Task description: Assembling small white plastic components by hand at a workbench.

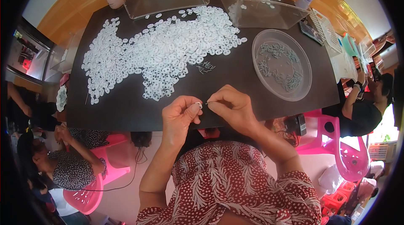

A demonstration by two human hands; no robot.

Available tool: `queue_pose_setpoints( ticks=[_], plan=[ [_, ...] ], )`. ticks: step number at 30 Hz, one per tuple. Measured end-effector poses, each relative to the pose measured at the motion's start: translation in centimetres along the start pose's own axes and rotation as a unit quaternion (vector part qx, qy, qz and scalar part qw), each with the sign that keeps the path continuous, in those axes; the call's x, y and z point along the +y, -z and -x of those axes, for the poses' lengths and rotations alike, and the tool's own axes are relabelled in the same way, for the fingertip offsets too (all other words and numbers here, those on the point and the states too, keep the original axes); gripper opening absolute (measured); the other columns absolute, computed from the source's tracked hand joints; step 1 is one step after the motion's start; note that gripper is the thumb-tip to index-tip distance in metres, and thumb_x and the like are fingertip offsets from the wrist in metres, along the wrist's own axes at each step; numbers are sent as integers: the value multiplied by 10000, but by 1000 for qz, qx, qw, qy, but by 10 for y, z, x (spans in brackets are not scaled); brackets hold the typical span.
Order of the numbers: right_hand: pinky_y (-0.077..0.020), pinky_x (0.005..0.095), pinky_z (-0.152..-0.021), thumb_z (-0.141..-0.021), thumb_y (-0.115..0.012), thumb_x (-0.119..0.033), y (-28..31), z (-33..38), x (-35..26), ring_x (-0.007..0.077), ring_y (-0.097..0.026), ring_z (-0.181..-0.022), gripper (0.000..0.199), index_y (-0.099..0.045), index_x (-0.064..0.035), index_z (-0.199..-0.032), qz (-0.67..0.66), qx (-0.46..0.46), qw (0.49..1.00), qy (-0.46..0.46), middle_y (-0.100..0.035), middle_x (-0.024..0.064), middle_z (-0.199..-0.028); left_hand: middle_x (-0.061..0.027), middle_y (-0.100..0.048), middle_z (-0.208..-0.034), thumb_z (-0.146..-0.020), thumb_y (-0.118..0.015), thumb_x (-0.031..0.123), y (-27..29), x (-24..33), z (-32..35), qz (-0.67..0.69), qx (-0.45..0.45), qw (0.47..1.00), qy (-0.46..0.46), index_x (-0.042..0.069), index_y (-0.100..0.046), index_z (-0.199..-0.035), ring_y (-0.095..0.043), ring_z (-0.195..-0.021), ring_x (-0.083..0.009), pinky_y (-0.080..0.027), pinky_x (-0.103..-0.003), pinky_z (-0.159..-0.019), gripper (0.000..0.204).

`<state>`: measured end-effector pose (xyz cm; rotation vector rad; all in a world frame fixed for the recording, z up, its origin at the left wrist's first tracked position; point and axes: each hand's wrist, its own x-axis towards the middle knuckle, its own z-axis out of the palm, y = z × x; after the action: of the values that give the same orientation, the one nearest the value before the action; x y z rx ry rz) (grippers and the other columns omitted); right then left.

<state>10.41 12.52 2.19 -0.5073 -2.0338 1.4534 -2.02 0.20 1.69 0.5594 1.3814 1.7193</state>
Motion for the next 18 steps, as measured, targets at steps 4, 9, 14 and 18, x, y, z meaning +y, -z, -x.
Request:
queue_pose_setpoints(
  ticks=[4, 9, 14, 18],
  plan=[
    [-390, 272, -577, -792, -659, -19, -7, 0, -3, 116, -465, -657, 22, -657, -22, -814, -24, -14, 1000, -7, -524, 18, -684, -62, -619, -792, -894, -631, 71, -1, -1, 4, 17, 15, 999, -23, -44, -627, -938, -537, -611, -91, -441, -199, -564, 124],
    [-388, 267, -572, -793, -657, -13, -11, 0, -4, 112, -462, -656, 23, -657, -23, -813, -25, -22, 999, -7, -519, 16, -688, -61, -615, -794, -899, -628, 74, -1, -3, 7, 7, 24, 999, -41, -46, -622, -944, -538, -620, -90, -444, -199, -563, 129],
    [-382, 259, -566, -796, -656, -9, -14, 0, -5, 105, -459, -656, 25, -658, -24, -816, -30, -25, 999, -15, -520, 14, -697, -30, -606, -818, -924, -605, 88, 4, -6, 9, -31, 14, 998, -48, -27, -613, -974, -526, -655, -59, -464, -190, -574, 126],
    [-381, 257, -564, -795, -659, -10, -17, 0, -3, 102, -461, -658, 25, -657, -21, -818, -25, -26, 999, -11, -527, 16, -707, -25, -606, -812, -924, -605, 91, 5, -7, 10, -29, 16, 998, -56, -21, -615, -974, -525, -652, -56, -464, -189, -572, 123]
  ],
)
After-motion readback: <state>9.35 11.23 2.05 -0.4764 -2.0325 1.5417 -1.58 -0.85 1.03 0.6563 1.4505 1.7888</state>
